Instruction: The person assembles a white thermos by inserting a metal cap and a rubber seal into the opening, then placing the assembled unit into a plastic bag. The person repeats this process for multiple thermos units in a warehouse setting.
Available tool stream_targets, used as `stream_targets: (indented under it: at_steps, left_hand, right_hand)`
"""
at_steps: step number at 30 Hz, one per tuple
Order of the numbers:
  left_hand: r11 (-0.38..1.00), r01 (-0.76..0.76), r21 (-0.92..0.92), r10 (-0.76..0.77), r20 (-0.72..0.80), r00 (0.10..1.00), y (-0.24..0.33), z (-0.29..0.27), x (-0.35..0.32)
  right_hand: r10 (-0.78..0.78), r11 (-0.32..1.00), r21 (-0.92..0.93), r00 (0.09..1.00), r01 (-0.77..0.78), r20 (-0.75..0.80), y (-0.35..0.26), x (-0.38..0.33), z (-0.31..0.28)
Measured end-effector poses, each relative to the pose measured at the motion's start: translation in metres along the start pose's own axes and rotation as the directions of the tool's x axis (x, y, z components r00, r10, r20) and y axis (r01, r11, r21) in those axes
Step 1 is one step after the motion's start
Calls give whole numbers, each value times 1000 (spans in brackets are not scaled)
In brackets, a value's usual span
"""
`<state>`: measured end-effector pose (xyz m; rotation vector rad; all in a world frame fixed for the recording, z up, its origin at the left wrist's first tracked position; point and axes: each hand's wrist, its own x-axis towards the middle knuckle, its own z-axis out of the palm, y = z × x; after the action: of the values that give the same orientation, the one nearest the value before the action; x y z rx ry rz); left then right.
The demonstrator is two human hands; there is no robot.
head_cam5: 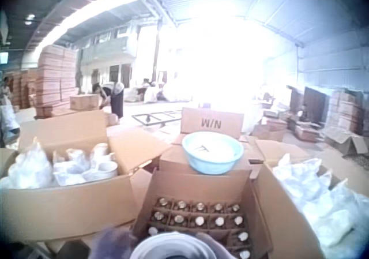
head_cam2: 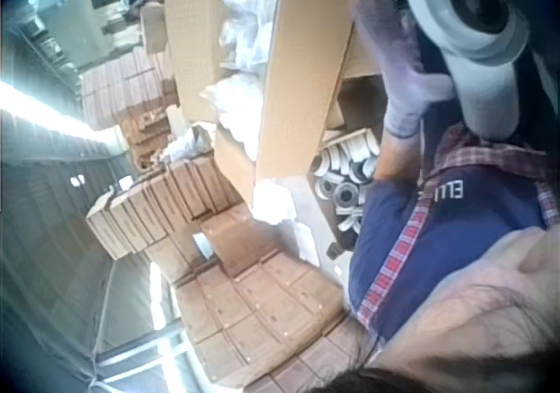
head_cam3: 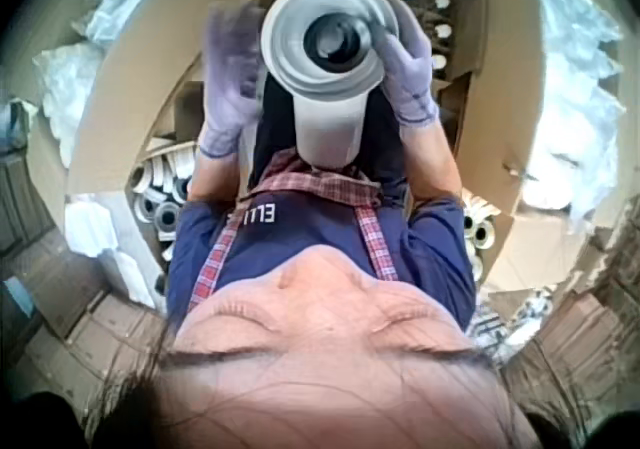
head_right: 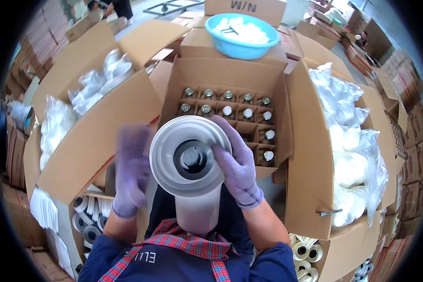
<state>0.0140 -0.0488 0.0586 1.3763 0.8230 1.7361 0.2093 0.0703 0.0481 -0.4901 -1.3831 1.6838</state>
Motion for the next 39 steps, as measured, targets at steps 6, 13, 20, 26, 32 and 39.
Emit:
stream_targets:
  at_steps: [6,13,20,26,32,39]
  left_hand:
    - [869,280,-407,-374,-172,911,-41,12,27]
    - [983,181,30,-164,-299,940,-53,33,17]
    - [979,187,85,-157,-274,949,-56,26,22]
    - [946,208,249,-138,-272,952,-53,22,28]
    - [902,119,415,-47,-180,983,-63,25,20]
    - [909,92,406,-59,-92,994,-63,23,26]
  right_hand:
    - [-651,246,-852,730,462,208,-13,11,-17]
    - [-252,663,-732,968,154,-24,7,3,-13]
    - [-343,530,-771,921,353,185,10,18,-7]
    - [-185,750,-645,983,143,3,21,18,-18]
    - [22,787,-617,1000,-4,22,11,16,-11]
    - [213,862,-480,975,-161,55,10,28,-23]
